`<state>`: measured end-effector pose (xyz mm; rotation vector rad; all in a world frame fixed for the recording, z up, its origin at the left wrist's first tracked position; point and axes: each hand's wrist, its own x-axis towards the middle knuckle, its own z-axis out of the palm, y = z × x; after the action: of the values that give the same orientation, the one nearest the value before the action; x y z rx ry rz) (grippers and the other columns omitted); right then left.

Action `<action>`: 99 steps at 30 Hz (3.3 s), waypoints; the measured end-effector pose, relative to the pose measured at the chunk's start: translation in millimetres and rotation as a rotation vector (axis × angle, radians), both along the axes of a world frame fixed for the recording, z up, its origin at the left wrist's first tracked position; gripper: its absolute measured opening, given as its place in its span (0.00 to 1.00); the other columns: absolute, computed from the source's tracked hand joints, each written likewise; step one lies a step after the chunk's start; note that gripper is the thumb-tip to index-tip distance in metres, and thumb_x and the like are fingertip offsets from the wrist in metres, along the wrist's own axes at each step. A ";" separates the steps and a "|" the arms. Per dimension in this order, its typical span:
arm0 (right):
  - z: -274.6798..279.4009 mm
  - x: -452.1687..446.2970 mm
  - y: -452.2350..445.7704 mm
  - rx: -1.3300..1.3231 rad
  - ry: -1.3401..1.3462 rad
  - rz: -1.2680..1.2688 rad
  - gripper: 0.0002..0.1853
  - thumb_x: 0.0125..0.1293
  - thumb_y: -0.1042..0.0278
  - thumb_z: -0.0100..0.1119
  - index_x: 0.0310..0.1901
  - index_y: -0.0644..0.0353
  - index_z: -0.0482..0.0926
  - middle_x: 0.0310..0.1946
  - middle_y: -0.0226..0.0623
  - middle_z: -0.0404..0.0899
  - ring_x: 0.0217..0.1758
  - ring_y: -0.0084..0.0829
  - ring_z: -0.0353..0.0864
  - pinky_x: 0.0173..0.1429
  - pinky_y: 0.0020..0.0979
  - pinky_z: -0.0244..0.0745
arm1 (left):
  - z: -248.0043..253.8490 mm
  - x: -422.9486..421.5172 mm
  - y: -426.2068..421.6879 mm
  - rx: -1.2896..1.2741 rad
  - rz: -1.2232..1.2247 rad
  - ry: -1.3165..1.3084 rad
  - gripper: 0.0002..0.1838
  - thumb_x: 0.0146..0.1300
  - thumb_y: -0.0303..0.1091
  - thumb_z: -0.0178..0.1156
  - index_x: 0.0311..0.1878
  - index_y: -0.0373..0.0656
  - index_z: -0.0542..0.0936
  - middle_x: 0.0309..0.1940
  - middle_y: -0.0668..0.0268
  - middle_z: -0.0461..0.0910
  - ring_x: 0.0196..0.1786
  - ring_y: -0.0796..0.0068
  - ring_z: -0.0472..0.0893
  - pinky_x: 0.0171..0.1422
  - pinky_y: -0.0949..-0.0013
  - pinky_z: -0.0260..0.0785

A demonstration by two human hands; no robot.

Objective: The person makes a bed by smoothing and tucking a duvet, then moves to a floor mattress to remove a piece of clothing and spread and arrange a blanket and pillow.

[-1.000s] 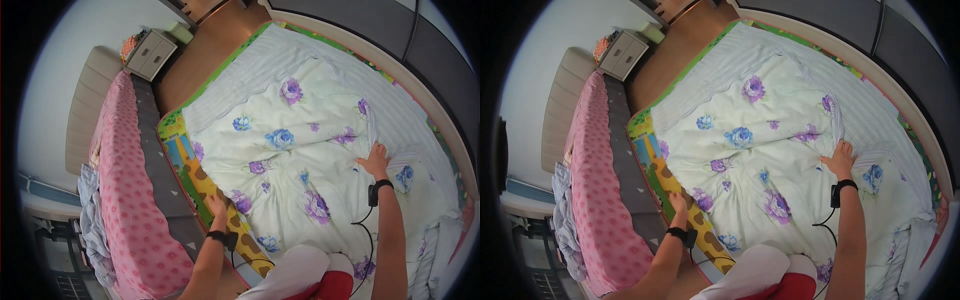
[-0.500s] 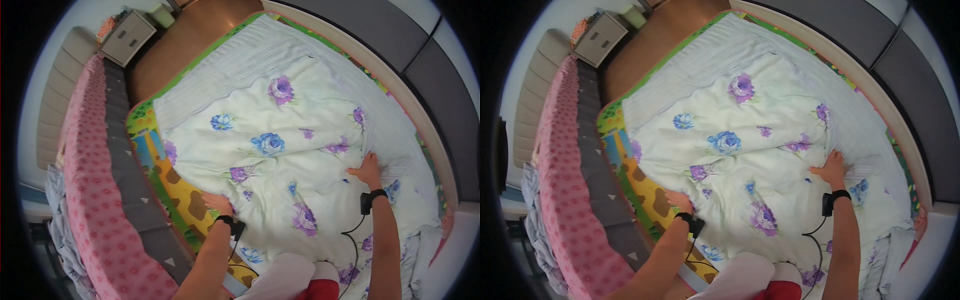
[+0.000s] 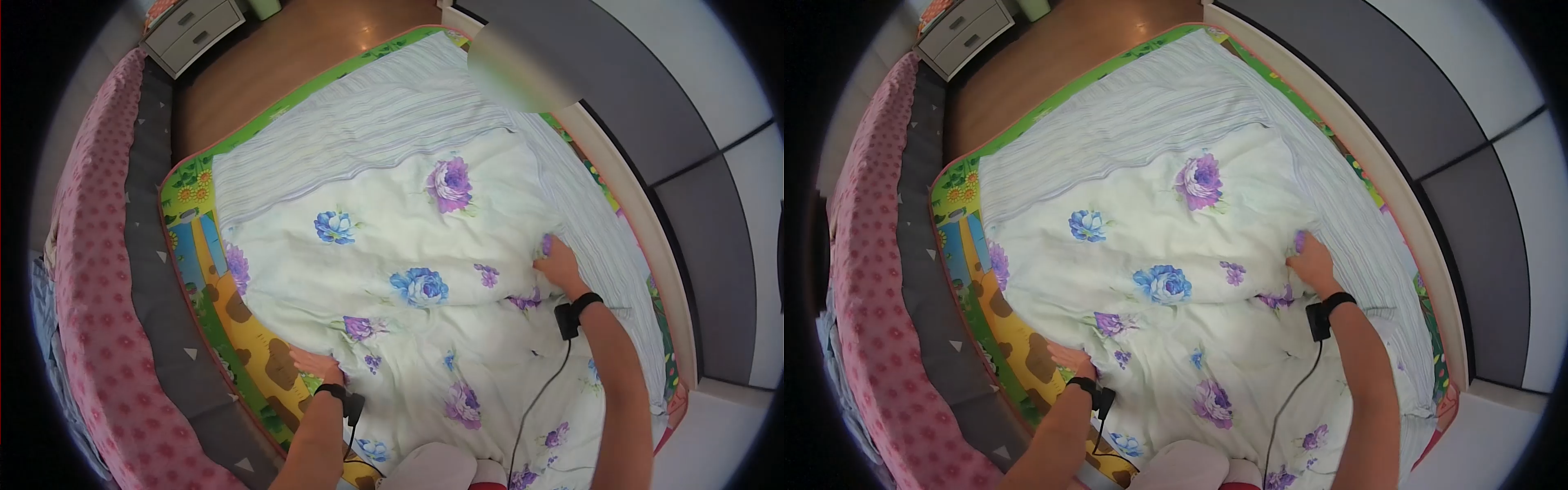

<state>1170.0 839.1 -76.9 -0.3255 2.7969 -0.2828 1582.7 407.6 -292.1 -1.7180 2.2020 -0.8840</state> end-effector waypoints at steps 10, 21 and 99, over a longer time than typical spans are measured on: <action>-9.3 -88.4 -30.4 0.216 0.432 -0.101 0.21 0.66 0.58 0.58 0.58 0.54 0.70 0.40 0.47 0.83 0.44 0.51 0.82 0.47 0.50 0.74 | 53.8 -13.8 12.1 0.358 0.146 0.236 0.46 0.59 0.44 0.61 0.75 0.38 0.51 0.75 0.59 0.50 0.74 0.57 0.53 0.73 0.62 0.47; -7.0 -23.4 54.3 0.124 -0.065 -0.179 0.58 0.56 0.23 0.55 0.72 0.67 0.52 0.52 0.65 0.77 0.58 0.59 0.77 0.62 0.46 0.71 | 55.4 -23.7 12.0 0.082 -0.224 0.473 0.42 0.47 0.41 0.67 0.65 0.38 0.63 0.57 0.57 0.65 0.60 0.56 0.64 0.59 0.60 0.55; -53.2 58.2 117.0 0.015 -0.307 -0.146 0.68 0.46 0.48 0.74 0.75 0.68 0.32 0.57 0.57 0.77 0.63 0.53 0.74 0.70 0.61 0.53 | 77.2 16.3 -29.3 0.449 -0.304 0.322 0.37 0.59 0.54 0.59 0.65 0.37 0.68 0.64 0.47 0.67 0.64 0.47 0.66 0.64 0.47 0.57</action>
<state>1228.2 956.1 -130.1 -0.0658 2.5204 -0.3153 1599.0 378.3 -214.9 -1.4085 2.6561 -0.1323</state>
